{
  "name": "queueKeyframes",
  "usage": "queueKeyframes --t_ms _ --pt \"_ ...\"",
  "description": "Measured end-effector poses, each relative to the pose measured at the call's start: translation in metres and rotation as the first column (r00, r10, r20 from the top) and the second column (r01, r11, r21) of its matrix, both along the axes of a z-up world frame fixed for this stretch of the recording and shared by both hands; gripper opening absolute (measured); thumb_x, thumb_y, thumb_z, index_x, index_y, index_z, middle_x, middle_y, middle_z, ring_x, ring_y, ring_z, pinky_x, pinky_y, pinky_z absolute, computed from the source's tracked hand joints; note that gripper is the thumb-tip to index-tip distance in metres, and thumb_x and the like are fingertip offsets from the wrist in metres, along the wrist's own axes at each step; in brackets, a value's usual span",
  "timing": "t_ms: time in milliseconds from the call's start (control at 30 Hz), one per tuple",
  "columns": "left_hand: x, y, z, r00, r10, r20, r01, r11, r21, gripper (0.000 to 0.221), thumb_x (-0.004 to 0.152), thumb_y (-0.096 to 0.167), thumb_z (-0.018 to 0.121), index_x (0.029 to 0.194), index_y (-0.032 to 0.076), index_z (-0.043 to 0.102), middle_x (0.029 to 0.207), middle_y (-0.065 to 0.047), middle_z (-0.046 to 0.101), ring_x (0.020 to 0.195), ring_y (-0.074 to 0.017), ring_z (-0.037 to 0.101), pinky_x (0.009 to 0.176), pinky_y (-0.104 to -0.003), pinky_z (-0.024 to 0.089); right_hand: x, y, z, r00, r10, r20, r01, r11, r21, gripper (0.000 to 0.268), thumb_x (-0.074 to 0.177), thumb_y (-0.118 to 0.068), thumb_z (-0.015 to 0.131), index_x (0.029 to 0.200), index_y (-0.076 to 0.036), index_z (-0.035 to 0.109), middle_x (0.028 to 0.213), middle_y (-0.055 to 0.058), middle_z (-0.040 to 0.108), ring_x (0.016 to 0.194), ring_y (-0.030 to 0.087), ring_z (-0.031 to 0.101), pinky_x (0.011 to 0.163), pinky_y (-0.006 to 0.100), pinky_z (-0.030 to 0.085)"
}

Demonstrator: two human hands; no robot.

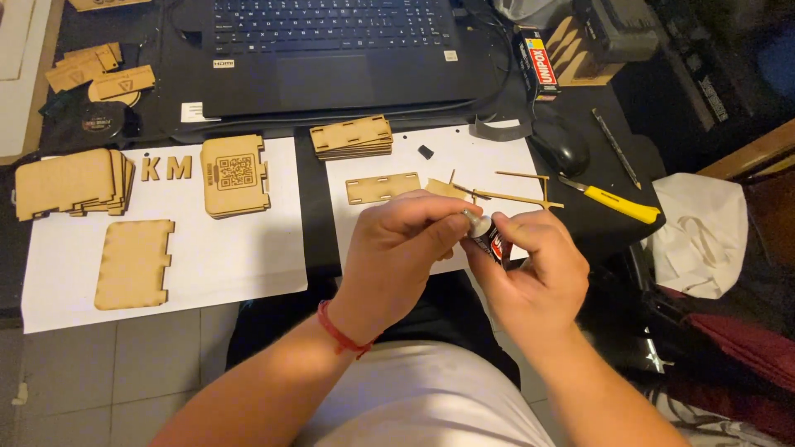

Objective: Assembling laser-cut wooden box components by applying glue to the joints and fitting the pieces together.

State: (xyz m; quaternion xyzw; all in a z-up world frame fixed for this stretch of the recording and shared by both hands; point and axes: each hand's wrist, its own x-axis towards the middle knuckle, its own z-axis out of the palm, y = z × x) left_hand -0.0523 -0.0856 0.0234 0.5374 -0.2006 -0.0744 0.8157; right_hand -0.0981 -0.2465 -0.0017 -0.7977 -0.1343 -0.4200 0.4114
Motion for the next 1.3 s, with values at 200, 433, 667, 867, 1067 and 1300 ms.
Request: queueKeyframes --t_ms 200,433,667,867,1067,1300 --pt "0.002 -0.001 0.014 0.988 0.105 0.116 -0.128 0.969 0.211 0.011 0.092 0.012 0.065 0.089 0.010 0.076 0.062 -0.006 0.058 0.065 -0.0135 0.053 0.064 -0.029 0.051 -0.006 0.006 -0.007 0.973 0.161 -0.168 -0.098 0.939 0.329 0.030 0.078 0.009 0.082 0.100 0.007 0.061 0.079 0.013 0.061 0.074 0.012 0.057 0.068 0.030 0.053" --pt "0.006 -0.009 0.001 0.974 0.155 0.164 -0.200 0.930 0.310 0.012 0.090 0.016 0.065 0.087 0.015 0.076 0.057 -0.004 0.057 0.062 -0.0143 0.056 0.064 -0.030 0.053 -0.008 0.007 0.004 0.830 0.435 -0.350 -0.064 0.697 0.714 0.008 0.090 0.000 0.061 0.091 0.008 0.063 0.063 0.019 0.064 0.053 0.021 0.064 0.054 0.034 0.059" --pt "0.013 -0.003 -0.001 0.998 -0.064 -0.004 0.064 0.978 0.199 0.019 0.091 0.013 0.063 0.103 0.006 0.076 0.070 -0.010 0.068 0.065 -0.0143 0.062 0.062 -0.031 0.058 -0.011 0.005 0.004 0.753 0.596 -0.279 -0.069 0.493 0.867 0.031 0.093 -0.022 0.064 0.098 0.009 0.063 0.066 0.025 0.067 0.053 0.029 0.070 0.050 0.040 0.061" --pt "0.013 0.003 0.002 0.970 -0.237 -0.057 0.243 0.957 0.158 0.032 0.093 0.010 0.062 0.121 -0.004 0.068 0.068 -0.011 0.063 0.065 -0.0134 0.057 0.064 -0.029 0.057 -0.010 -0.002 0.005 0.783 0.526 -0.331 -0.079 0.613 0.786 0.023 0.092 -0.013 0.063 0.096 0.009 0.065 0.063 0.023 0.065 0.051 0.025 0.066 0.050 0.038 0.059" --pt "0.008 0.005 0.009 0.973 -0.226 -0.039 0.228 0.940 0.252 0.026 0.094 0.015 0.065 0.115 0.003 0.074 0.063 -0.008 0.065 0.058 -0.0121 0.059 0.059 -0.027 0.055 -0.014 -0.003 0.000 0.907 0.171 -0.385 0.013 0.902 0.431 0.031 0.078 -0.001 0.082 0.105 0.006 0.069 0.069 0.009 0.061 0.062 0.008 0.055 0.057 0.023 0.050" --pt "0.005 0.008 0.015 0.990 -0.137 0.018 0.124 0.936 0.328 0.021 0.096 0.015 0.060 0.108 0.006 0.076 0.059 -0.008 0.061 0.059 -0.0150 0.060 0.061 -0.029 0.055 -0.018 -0.002 -0.008 0.909 0.152 -0.388 0.016 0.918 0.397 0.025 0.082 -0.002 0.079 0.105 0.006 0.071 0.069 0.008 0.059 0.063 0.007 0.053 0.057 0.023 0.050"
